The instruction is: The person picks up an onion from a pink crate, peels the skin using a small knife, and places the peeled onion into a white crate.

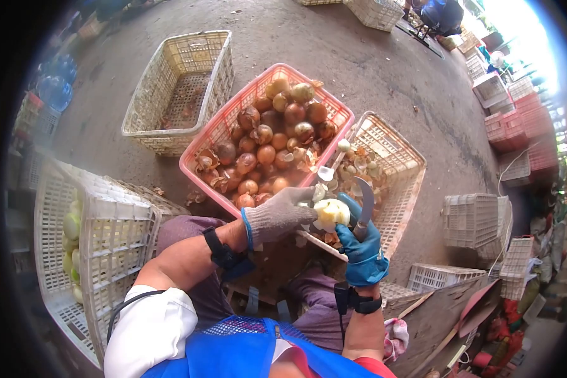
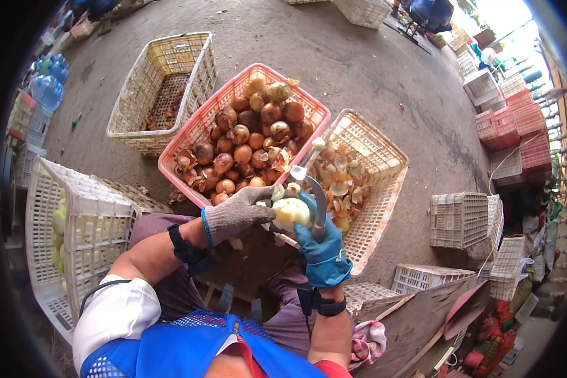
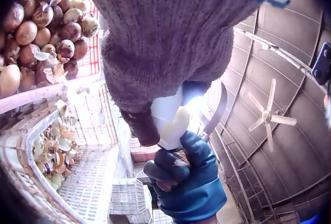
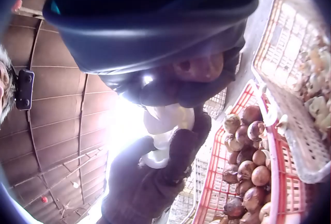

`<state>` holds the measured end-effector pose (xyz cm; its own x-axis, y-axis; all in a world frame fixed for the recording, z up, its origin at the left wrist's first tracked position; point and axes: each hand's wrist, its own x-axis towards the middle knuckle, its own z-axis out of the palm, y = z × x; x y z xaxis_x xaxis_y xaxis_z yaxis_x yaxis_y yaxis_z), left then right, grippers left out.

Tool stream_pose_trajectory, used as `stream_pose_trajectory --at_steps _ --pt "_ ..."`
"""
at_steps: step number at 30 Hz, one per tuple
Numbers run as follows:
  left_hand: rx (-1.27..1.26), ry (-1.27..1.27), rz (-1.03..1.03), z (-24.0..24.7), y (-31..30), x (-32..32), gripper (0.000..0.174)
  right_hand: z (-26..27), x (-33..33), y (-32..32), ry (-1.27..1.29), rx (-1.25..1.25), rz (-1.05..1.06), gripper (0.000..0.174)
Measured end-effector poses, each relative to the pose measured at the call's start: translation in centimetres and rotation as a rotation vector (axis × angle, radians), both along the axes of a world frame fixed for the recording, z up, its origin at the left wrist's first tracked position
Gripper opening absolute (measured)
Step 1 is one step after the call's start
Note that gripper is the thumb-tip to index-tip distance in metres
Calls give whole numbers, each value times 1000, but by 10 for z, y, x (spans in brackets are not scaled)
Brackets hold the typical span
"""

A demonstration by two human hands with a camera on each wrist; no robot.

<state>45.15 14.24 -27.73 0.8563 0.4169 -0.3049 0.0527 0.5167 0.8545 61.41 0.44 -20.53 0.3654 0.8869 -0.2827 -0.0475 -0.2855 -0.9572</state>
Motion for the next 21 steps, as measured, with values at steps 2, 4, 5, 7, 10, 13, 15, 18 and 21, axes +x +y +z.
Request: stream_pose_trajectory --at_steps 2,4,5,7,10,13,15,18,21 --pt "28 9 7 0 0 0 52 -2 1 -1 -34 17 5 53" --pt "79 32 8 -1 0 1 52 -15 3 -1 -75 107 19 52" --pt "36 34 48 -6 -2 3 51 -20 3 -1 -121 122 21 52" --pt "-51 38 130 -14 -6 8 50 -28 1 0 -213 152 27 50" --pt "-125 -26 172 -6 -12 12 47 -23 -4 2 -185 123 8 49" --pt "-131 -56 203 1 -14 14 43 -17 -2 1 -75 79 0 48" --pt "-108 -44 208 1 -13 14 42 -17 -1 1 -53 35 -26 49" --pt "-36 2 268 3 -13 16 41 -17 -2 3 -80 -52 -93 51" --pt "275 158 298 -1 -17 20 41 -17 -5 7 -12 -74 -129 56"
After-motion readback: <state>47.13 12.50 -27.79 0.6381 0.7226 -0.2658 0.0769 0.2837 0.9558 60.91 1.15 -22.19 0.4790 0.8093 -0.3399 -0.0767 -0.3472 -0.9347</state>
